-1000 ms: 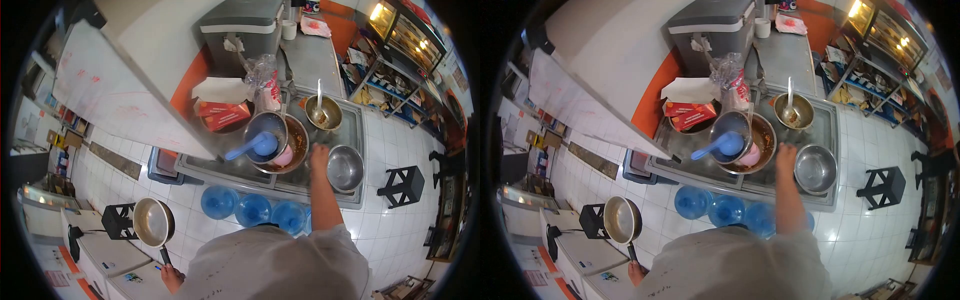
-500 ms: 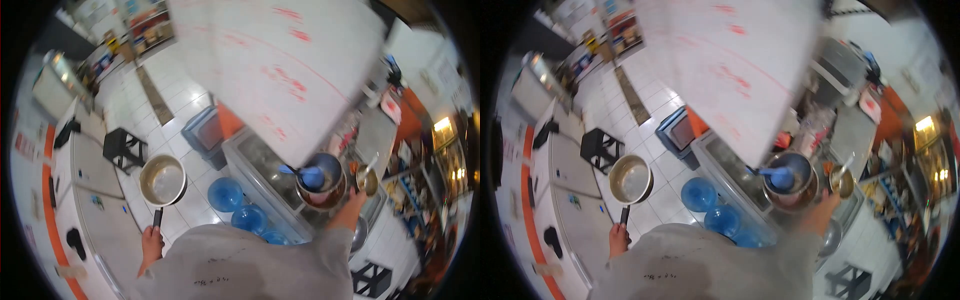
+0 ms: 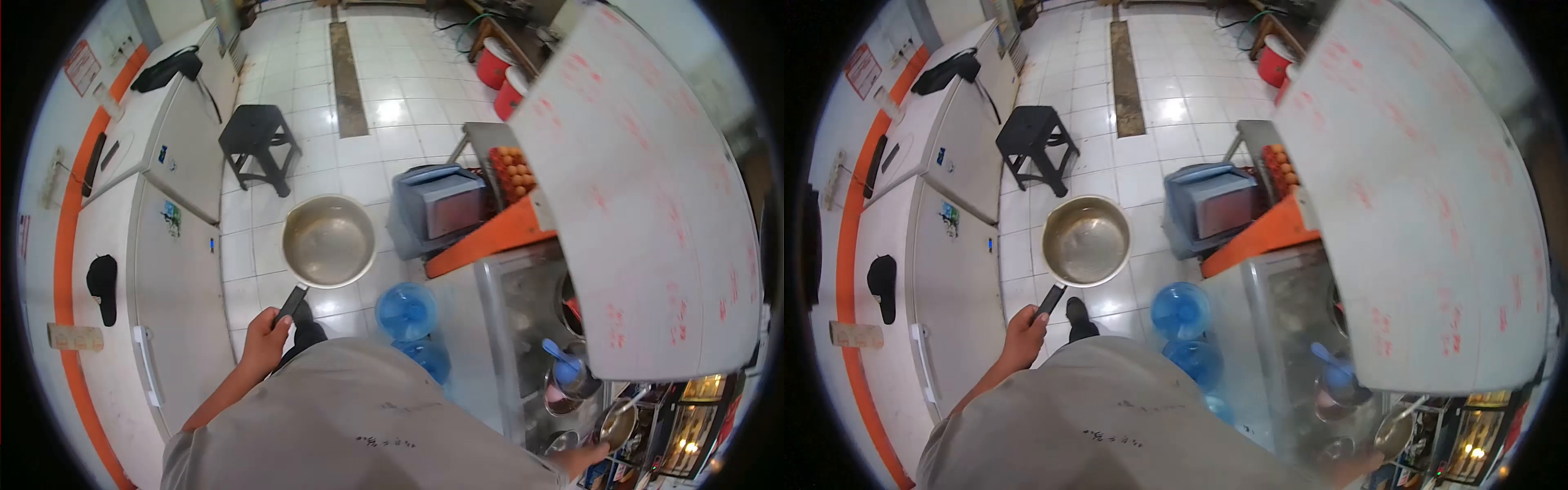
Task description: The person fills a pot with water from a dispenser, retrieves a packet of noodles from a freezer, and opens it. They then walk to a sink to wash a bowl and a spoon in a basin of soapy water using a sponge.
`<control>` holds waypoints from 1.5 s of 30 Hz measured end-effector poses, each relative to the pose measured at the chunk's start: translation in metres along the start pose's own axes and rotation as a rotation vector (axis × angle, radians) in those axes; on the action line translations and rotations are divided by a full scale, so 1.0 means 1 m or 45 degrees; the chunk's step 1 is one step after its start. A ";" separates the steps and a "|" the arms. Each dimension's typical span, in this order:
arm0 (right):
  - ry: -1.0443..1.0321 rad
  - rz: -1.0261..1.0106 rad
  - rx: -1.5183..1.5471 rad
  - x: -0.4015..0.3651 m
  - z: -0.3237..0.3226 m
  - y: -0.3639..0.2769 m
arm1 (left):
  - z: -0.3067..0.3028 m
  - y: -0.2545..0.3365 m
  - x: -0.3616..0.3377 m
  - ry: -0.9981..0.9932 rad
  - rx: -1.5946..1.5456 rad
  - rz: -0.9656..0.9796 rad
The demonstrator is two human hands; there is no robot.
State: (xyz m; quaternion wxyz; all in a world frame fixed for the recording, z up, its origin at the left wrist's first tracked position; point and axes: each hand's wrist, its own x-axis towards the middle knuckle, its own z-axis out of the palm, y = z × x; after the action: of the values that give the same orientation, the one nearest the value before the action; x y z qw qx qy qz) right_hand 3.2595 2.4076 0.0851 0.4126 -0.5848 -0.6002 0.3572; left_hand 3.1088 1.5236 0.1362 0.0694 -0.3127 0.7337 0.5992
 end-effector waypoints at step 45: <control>-1.296 0.408 0.197 -0.778 1.029 -0.363 | -0.108 0.541 1.048 -0.114 0.164 0.187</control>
State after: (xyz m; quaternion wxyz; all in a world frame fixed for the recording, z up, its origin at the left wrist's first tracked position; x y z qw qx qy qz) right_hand 2.1529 1.6650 -0.0604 0.0517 -0.3897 -0.5996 0.6971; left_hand 2.0119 1.0767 0.1183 0.0780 -0.2259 0.7879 0.5675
